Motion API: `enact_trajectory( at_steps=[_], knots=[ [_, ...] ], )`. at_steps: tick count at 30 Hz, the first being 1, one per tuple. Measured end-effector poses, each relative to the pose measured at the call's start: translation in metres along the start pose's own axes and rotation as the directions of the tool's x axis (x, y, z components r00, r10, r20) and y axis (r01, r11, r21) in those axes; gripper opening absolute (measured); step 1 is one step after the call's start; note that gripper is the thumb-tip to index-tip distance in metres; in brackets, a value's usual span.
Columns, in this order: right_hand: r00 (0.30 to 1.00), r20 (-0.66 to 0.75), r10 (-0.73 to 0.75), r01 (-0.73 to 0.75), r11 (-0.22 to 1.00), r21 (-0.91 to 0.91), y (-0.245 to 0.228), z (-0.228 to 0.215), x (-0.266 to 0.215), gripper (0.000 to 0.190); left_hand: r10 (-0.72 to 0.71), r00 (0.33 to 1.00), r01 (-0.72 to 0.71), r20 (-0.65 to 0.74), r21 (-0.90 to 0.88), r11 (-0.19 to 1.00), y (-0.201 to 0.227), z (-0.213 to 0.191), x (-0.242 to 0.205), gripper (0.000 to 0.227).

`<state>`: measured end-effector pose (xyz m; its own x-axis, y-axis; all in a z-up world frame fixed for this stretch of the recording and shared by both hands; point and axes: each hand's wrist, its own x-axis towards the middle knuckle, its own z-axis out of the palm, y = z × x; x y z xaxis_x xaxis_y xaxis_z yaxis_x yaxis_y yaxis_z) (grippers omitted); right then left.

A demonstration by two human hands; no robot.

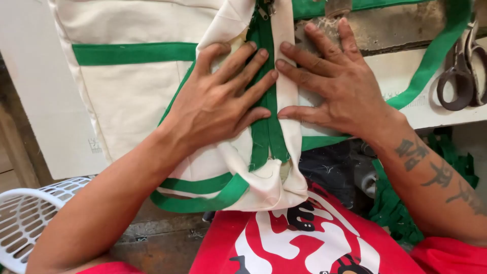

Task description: Sewing green straps onto a white canvas tote bag using an industrial sewing machine.

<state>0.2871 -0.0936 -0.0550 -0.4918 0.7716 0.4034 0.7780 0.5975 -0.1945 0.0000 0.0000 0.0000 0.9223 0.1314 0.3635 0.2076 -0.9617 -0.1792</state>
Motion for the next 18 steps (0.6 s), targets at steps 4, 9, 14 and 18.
enact_trajectory(
  at_steps=[4, 9, 14, 18],
  knots=[
    [1.000, 0.015, -0.020, 0.021, 0.999, -0.030, -0.004, -0.004, 0.003, 0.071, 0.025, 0.998, -0.024, 0.059, -0.024, 0.999, -0.001, -0.008, -0.002, 0.055],
    [1.000, -0.005, 0.021, -0.021, 0.999, 0.041, 0.000, -0.011, 0.011, 0.067, 0.011, 1.000, -0.008, 0.020, -0.149, 0.989, -0.014, 0.000, -0.002, 0.053],
    [0.999, 0.029, 0.045, -0.046, 0.998, 0.034, 0.009, -0.016, 0.023, 0.067, 0.006, 1.000, -0.003, 0.018, -0.150, 0.989, -0.030, 0.006, -0.002, 0.055],
    [0.997, 0.041, 0.059, -0.056, 0.995, -0.086, 0.015, -0.013, 0.028, 0.078, 0.005, 1.000, 0.000, 0.027, -0.183, 0.983, -0.040, 0.006, -0.003, 0.057]
  ],
)
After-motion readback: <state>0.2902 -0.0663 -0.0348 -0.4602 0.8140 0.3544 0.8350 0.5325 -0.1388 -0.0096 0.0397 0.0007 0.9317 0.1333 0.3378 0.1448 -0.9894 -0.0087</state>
